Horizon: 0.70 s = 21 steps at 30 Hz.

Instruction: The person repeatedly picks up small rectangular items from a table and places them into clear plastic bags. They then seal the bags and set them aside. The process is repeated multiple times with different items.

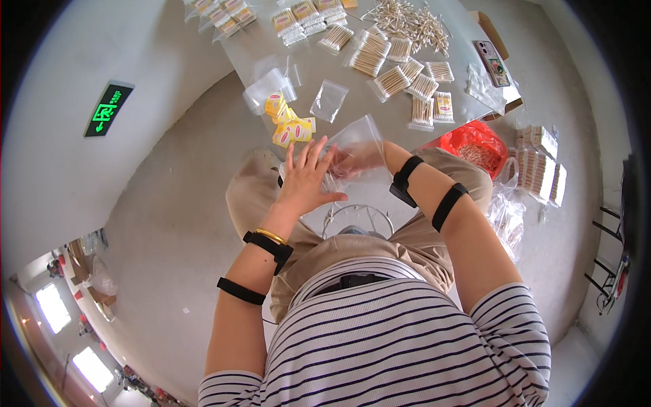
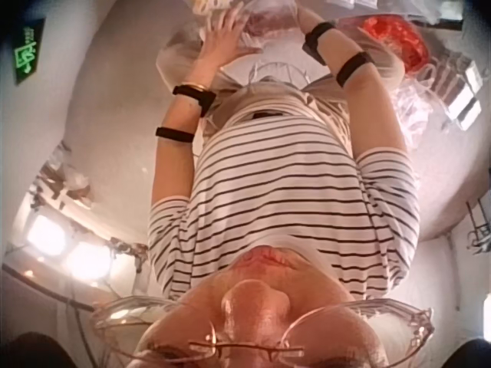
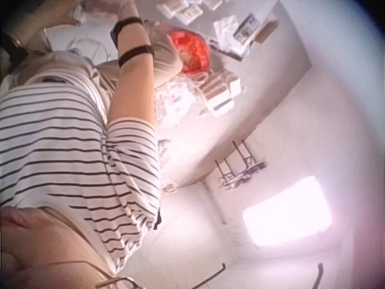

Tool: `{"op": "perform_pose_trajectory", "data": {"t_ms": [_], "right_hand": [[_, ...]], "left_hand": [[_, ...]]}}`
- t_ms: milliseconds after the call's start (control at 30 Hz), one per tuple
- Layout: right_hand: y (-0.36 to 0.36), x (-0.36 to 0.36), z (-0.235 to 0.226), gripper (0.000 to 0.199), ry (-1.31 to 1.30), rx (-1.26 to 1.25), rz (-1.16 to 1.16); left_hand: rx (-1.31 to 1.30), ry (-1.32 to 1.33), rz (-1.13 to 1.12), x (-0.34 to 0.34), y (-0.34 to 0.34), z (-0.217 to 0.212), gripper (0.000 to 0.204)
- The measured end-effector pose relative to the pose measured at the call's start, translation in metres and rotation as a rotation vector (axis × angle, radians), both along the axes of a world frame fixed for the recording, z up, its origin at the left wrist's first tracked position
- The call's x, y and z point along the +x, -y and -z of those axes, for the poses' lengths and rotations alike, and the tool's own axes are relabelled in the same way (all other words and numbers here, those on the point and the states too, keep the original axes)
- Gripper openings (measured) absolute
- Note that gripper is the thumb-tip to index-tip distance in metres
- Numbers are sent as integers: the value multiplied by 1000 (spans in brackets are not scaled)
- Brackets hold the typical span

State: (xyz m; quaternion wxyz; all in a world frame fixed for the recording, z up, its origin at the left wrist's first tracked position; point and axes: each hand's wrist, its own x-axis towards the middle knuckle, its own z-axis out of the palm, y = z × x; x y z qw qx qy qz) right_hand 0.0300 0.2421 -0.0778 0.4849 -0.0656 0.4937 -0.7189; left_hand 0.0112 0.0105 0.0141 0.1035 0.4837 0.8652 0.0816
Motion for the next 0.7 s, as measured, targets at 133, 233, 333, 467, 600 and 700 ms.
{"op": "perform_pose_trajectory", "data": {"t_ms": [133, 233, 333, 467, 600, 700], "right_hand": [[6, 5, 8, 9, 52, -110, 58], [4, 12, 21, 13, 25, 35, 64], [1, 9, 29, 16, -44, 257, -28], [0, 7, 32, 18, -16, 262, -56], [2, 13, 35, 36, -196, 250, -52], [2, 15, 39, 37, -198, 245, -69]], "left_hand": [[20, -11, -2, 0, -3, 2, 115], [8, -12, -2, 0, -4, 0, 113], [15, -36, -6, 0, -4, 2, 114], [30, -41, -18, 0, -5, 2, 112], [53, -59, -10, -1, -6, 4, 110], [65, -72, -2, -1, -8, 6, 109]]}}
